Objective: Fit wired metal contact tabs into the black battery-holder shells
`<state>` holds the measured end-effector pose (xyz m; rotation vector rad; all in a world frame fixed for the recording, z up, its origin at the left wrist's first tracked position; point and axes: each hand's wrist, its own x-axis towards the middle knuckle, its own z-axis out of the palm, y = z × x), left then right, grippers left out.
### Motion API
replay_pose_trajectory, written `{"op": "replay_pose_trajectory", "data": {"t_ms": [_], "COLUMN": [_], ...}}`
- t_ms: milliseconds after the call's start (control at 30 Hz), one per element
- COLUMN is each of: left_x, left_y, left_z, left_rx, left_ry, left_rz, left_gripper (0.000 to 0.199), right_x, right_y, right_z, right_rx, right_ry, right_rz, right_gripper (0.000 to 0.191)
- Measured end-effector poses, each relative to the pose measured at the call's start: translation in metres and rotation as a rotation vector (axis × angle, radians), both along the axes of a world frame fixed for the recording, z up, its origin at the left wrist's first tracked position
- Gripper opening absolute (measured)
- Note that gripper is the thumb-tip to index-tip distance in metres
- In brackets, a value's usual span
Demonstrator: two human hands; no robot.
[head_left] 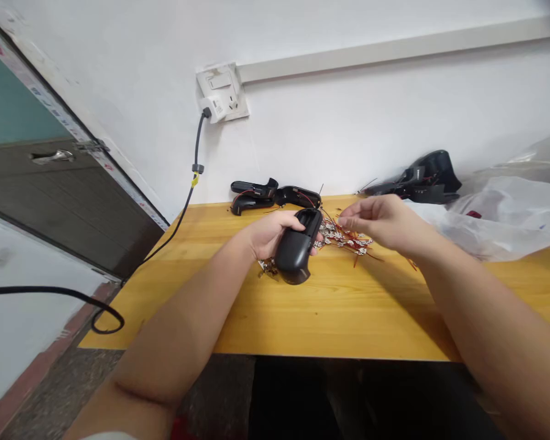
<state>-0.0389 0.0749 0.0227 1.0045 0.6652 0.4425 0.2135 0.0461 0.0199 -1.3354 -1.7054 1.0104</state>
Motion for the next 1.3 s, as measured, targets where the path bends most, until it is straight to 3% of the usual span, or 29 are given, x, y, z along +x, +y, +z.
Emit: {"op": "replay_pose_trajectory", "data": {"t_ms": [100, 200, 367, 667, 800, 867, 967, 1100, 1300], "left_x": [0.017, 0.029, 0.036, 0.036, 0.037, 0.038, 0.038, 0.036, 0.030], "left_y": [-0.010, -0.020, -0.024, -0.023, -0.020, -0.019, -0.018, -0.020, -0.017], "left_z": [-0.007, -0.011, -0.013, -0.019, -0.024, -0.026, -0.025, -0.017, -0.009], "left_rx": [-0.014, -0.002, 0.037, 0.145, 0.199, 0.217, 0.306, 0.389, 0.432], "left_ry": [0.036, 0.037, 0.069, 0.104, 0.101, 0.102, 0.173, 0.259, 0.294], "left_rz": [0.043, 0.076, 0.112, 0.156, 0.193, 0.225, 0.257, 0.224, 0.155], "left_gripper": [0.035, 0.030, 0.033, 0.034, 0.022, 0.017, 0.029, 0.023, 0.024], "right_x": [0.005, -0.007, -0.023, -0.023, -0.023, -0.023, -0.022, -0.018, -0.009], "right_y": [0.003, -0.002, -0.009, -0.003, -0.004, -0.004, -0.005, -0.007, -0.006], "right_z": [0.003, 0.003, -0.003, -0.015, -0.016, -0.015, -0.013, -0.009, -0.002], "right_rx": [0.056, 0.186, 0.389, 0.503, 0.519, 0.509, 0.416, 0.201, -0.026], "right_ry": [0.035, 0.080, -0.169, -0.203, -0.174, -0.137, -0.054, 0.038, 0.058], "right_rz": [-0.157, -0.103, 0.055, 0.052, -0.026, -0.034, 0.022, 0.038, 0.172], "right_gripper": [0.026, 0.024, 0.011, 0.018, 0.015, 0.013, 0.015, 0.020, 0.027]}}
